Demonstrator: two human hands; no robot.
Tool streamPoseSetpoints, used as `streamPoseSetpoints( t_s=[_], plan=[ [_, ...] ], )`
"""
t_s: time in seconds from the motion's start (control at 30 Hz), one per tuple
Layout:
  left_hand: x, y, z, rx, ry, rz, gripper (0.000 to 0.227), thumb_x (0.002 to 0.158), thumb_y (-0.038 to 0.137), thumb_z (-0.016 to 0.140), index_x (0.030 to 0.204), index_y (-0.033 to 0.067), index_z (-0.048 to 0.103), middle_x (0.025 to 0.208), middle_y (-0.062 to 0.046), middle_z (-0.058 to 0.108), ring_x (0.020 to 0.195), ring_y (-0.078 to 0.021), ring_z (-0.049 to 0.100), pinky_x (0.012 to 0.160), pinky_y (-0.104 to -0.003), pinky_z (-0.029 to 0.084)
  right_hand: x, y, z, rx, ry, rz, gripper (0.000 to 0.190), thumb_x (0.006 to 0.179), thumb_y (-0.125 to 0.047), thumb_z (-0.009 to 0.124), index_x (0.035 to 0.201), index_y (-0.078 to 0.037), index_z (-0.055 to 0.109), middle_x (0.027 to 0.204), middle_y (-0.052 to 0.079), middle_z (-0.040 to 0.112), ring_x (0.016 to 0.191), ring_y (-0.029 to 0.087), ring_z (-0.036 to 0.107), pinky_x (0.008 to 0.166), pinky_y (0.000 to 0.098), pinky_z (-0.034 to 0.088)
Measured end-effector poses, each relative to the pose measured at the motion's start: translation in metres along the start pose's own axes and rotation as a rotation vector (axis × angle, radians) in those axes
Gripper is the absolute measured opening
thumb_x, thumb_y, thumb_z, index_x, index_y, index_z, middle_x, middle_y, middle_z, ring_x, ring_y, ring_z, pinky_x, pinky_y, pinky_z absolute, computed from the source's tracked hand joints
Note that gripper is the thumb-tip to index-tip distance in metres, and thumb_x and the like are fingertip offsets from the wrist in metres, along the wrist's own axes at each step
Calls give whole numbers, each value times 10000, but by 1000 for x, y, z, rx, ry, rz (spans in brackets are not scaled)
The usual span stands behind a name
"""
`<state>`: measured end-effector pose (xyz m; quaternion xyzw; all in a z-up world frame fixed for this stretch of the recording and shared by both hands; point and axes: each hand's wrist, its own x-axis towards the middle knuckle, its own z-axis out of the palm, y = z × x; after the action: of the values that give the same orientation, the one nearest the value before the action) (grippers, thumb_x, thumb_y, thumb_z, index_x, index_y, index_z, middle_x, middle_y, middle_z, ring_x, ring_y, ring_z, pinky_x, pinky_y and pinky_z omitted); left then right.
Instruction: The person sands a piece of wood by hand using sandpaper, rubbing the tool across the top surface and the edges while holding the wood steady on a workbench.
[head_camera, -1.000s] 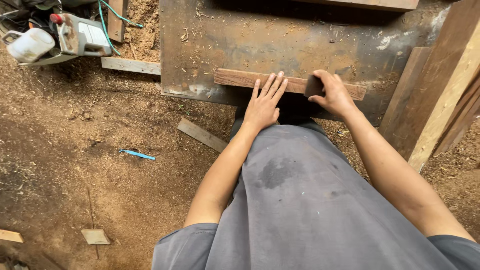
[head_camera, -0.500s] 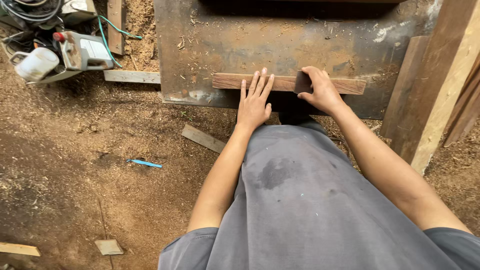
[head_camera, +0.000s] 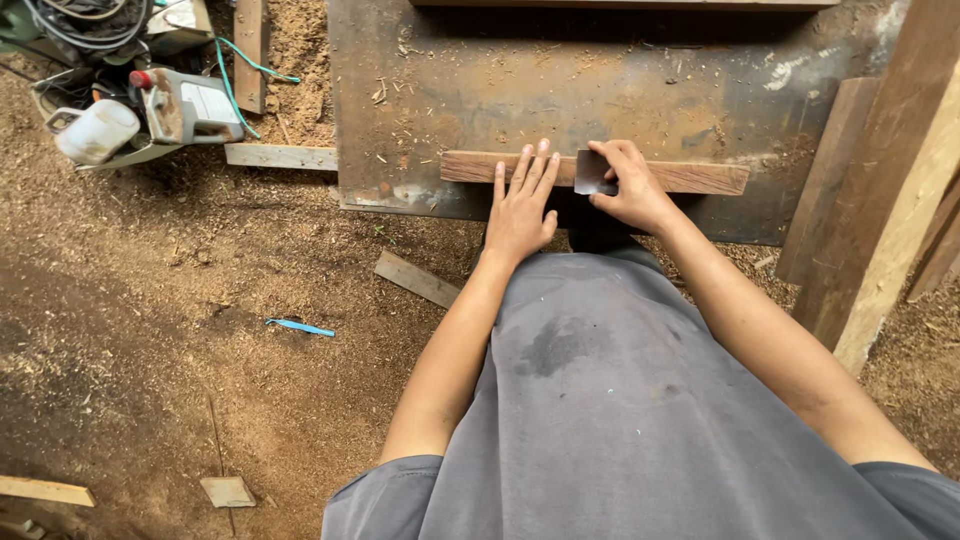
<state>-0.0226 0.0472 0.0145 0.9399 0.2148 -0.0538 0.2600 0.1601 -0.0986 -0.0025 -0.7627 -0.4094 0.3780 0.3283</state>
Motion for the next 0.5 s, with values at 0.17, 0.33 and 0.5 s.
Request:
streamPoseSetpoints(
  t_s=[0.17, 0.33, 0.5],
  plan=[
    [8, 6, 6, -1, 24, 137, 848, 848, 237, 709, 1590, 69, 336, 1709, -59, 230, 1587, -206, 204, 1294, -568, 168, -1, -2, -9, -29, -8, -23, 855, 750, -36, 804, 1530, -40, 453, 1401, 141, 521, 975, 230, 605, 928, 370, 536],
    [26, 17, 16, 44, 5, 203, 795, 873, 280, 708, 1560, 60, 375, 1666, -67, 307, 1561, -215, 242, 1267, -564, 190, -11, -8, -17, -97, 41, -24, 784, 759, -44, 815, 1475, -39, 495, 1449, 165, 493, 935, 217, 632, 887, 358, 562],
    [36, 17, 37, 21, 75, 223, 759, 913, 389, 726, 1536, 84, 417, 1601, -61, 430, 1544, -229, 309, 1273, -536, 242, -18, -17, -28, -173, 27, 71, 823, 787, -114, 844, 1523, -59, 480, 1310, 114, 576, 903, 204, 624, 863, 357, 559]
  ],
)
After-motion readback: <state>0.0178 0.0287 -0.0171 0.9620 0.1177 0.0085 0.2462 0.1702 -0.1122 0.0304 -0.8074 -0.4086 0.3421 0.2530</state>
